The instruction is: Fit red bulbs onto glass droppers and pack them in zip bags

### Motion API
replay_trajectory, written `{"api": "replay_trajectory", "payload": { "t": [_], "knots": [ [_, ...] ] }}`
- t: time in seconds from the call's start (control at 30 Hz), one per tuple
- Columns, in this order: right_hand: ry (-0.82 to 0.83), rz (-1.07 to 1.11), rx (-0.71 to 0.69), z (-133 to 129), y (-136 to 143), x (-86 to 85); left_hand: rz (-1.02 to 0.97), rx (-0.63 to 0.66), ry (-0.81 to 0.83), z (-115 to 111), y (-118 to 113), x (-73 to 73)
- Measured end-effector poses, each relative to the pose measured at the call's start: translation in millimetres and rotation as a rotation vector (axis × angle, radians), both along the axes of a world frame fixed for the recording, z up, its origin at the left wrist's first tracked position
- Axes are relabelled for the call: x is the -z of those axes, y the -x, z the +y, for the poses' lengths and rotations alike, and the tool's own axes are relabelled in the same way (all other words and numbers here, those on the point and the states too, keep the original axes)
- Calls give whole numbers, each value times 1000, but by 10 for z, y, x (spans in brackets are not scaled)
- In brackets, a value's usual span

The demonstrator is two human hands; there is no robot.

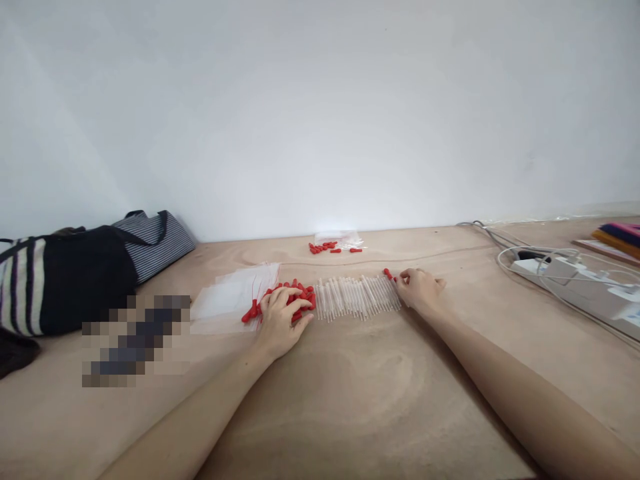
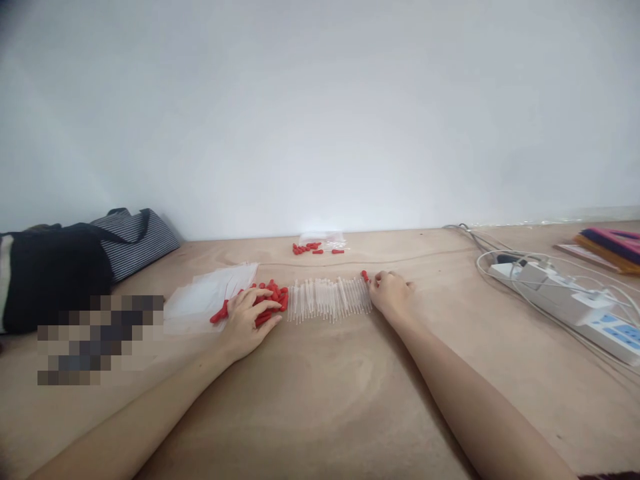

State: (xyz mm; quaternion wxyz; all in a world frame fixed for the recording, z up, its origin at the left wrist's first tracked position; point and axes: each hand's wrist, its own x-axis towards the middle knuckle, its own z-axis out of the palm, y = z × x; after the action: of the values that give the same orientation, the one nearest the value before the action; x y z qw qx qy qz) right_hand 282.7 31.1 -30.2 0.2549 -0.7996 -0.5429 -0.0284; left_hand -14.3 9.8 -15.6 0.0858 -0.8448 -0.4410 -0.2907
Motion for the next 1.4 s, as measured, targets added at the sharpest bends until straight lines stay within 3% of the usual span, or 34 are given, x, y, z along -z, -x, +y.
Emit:
{"api": "replay_trajectory", "payload": {
  "t": [0.23, 0.37, 0.5, 0.63, 0.73, 0.83, 0.93, 1.07, 1.13, 1.4],
  "knots": [
    [163, 153, 16, 44, -166, 10, -7, 2, 11, 6, 1, -2],
    [10, 224, 3, 4, -84, -48, -87, 62, 9, -29, -31, -14],
    [-221, 297, -299, -167, 235, -124, -288, 204, 213, -111, -163, 6],
    [-279, 195, -640, -422, 642, -136, -523, 193, 530, -194, -331, 7],
    [-275, 137, -770, -565, 850, -114, -687, 186, 730, -231, -415, -21],
    [-253, 117, -849, -591, 894, -112, -801, 201, 811, -236, -441, -40],
    [-249, 106, -734, -491, 733, -148, -929, 218, 805, -214, -412, -41],
    [-135, 21, -261, -300, 337, -206, -1045, 269, 883, -193, -348, -33],
    [-6, -15, -153, -243, 184, -222, -1020, 265, 914, -194, -331, -22],
    [291, 24, -112, -168, 116, -218, -783, 307, 858, -190, -311, 45]
  ]
}}
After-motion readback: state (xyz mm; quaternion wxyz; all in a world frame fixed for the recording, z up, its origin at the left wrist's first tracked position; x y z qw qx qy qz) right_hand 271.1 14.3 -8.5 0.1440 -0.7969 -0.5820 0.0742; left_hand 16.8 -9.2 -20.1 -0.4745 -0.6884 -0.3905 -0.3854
